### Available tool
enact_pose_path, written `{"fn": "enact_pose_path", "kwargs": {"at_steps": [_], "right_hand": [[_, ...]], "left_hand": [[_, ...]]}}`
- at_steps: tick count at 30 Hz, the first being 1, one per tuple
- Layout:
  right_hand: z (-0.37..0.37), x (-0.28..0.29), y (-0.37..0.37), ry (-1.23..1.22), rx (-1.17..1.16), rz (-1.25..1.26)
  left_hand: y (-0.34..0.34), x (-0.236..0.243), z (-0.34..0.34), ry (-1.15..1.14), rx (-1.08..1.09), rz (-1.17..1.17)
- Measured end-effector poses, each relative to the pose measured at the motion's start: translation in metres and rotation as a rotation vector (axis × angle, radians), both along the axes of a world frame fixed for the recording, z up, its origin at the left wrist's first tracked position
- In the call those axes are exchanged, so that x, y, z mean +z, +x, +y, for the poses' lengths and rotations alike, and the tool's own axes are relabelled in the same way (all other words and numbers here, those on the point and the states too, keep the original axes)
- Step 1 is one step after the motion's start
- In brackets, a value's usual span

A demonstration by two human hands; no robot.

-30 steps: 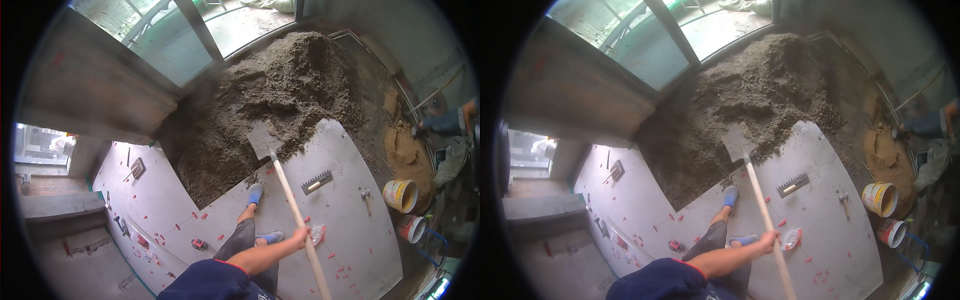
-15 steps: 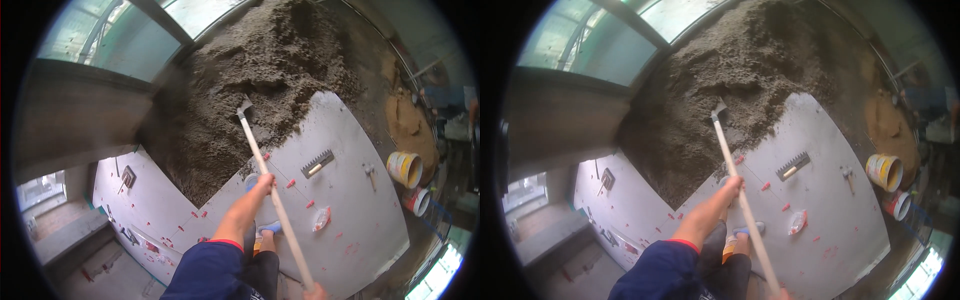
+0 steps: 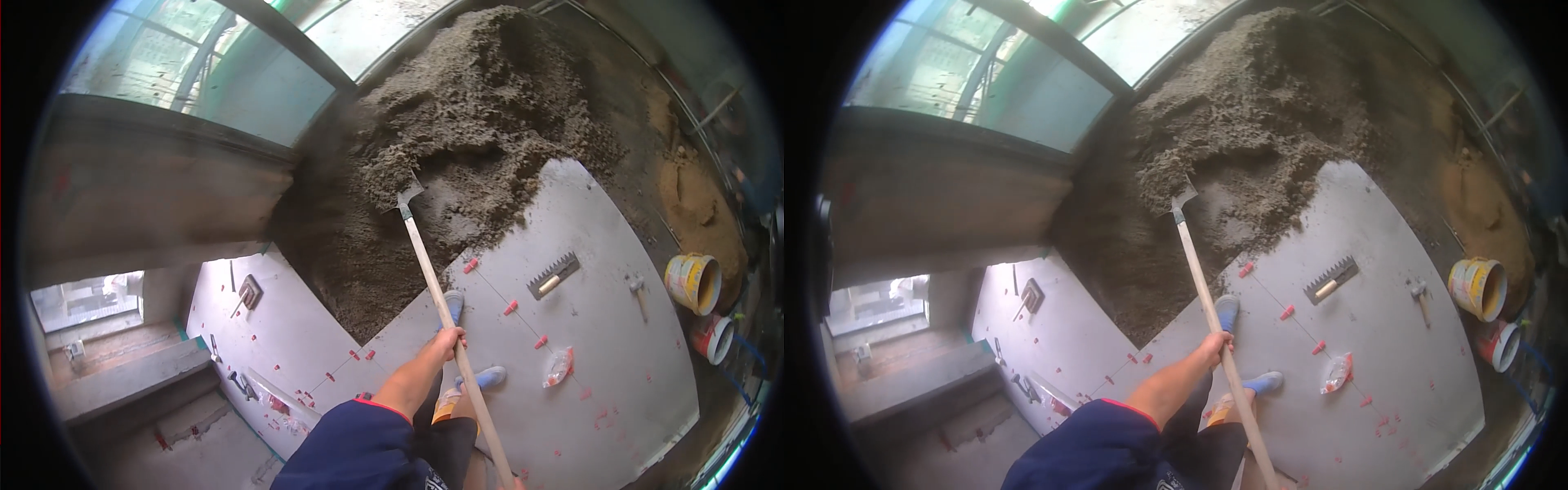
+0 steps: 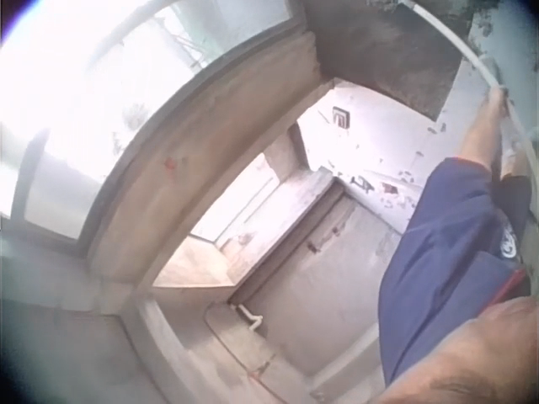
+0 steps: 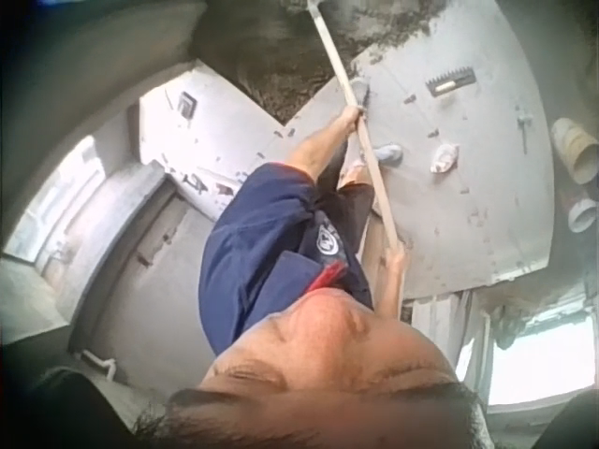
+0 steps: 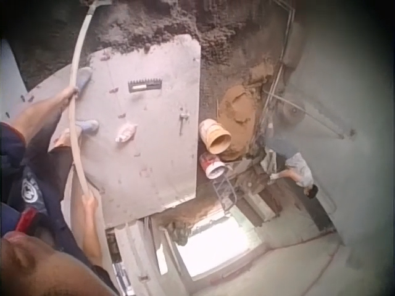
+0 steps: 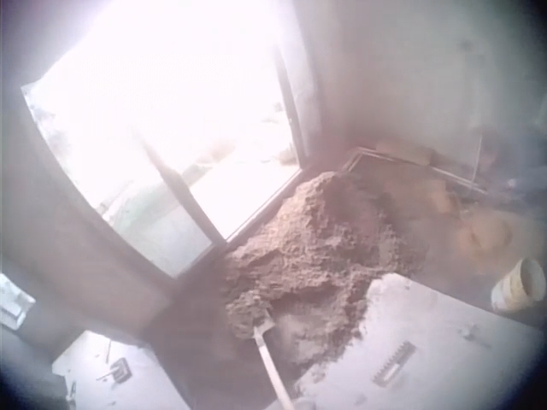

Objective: The person prepares the floor by spreading and leveling a sand and cement mixture using a notched trowel, shovel, and long straightedge. They then position a laser level and check the alignment of large white tiles.

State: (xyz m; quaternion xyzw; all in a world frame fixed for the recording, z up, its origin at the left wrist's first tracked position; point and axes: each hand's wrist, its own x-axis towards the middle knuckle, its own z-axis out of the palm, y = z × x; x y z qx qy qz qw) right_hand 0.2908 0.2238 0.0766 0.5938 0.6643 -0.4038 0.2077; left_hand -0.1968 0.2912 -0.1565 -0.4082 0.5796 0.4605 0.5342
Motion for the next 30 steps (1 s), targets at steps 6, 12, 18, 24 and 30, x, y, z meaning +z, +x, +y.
{"fn": "enact_pose_path", "kwargs": {"at_steps": [6,12,18,24,30], "right_hand": [[0.019,0.036,-0.093,0.196,0.275,-0.227],[0.052,0.119,-0.181,0.365,0.528,0.104],[0.039,0.102,-0.063,0.215,0.285,-0.063],[0.043,0.116,0.063,0.082,0.081,0.004],[0.095,0.222,-0.021,0.005,-0.357,0.214]], "left_hand": [[-0.07,0.027,-0.058,0.314,0.412,-0.167],[-0.101,0.067,-0.083,0.473,0.528,-0.128],[0.008,0.065,-0.078,0.513,0.495,-0.244],[0.105,0.101,-0.007,0.676,0.349,-0.284],[0.104,0.105,0.087,0.254,0.185,-0.141]]}}
